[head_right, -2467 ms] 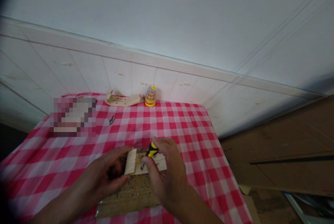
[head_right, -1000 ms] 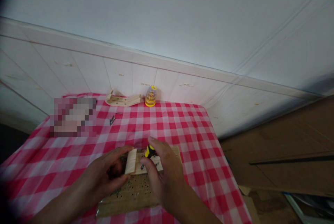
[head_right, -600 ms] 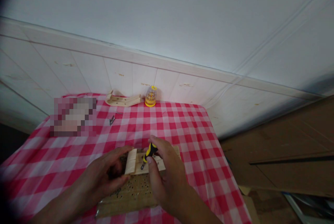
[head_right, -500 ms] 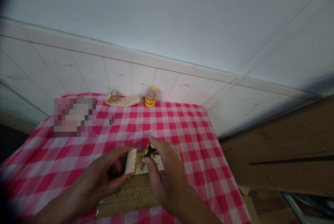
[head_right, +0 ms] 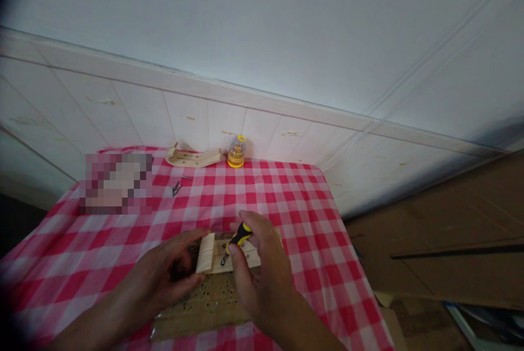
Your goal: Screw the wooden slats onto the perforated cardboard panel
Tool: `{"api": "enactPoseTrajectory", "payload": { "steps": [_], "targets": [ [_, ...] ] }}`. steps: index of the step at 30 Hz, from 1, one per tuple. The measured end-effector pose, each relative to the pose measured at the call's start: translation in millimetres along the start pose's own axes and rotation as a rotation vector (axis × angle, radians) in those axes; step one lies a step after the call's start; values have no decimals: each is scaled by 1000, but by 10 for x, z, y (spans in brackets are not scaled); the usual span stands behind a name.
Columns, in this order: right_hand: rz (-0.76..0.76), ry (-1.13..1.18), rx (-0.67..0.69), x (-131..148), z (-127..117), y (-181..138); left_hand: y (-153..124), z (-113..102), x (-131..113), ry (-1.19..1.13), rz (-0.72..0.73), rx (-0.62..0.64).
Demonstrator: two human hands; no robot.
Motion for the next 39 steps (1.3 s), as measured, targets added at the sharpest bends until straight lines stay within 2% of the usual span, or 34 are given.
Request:
{"api": "enactPoseTrajectory", "payload": {
  "steps": [12,27,33,39],
  "targets": [
    [-23,-36,-35,-41,3,-9,0,-5,-9,-2,-2,14],
    [-191,-238,-2,179,27,98,-2,11,-6,-11,-28,36],
    [-181,-237,-16,175,13,84,1,21,15,-12,-25,38],
    [-80,-125,30,86,19,26,0,33,16,-38,-16,27]
  ]
}}
Point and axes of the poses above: each hand's wrist, its own y-axis towards the middle knuckle, its own z-axis out of the palm, x = y × z, the point moved 7 cm from there along y, towards the middle knuckle, and after that the axes turned 13 degrees about y, right-handed, at the moved point
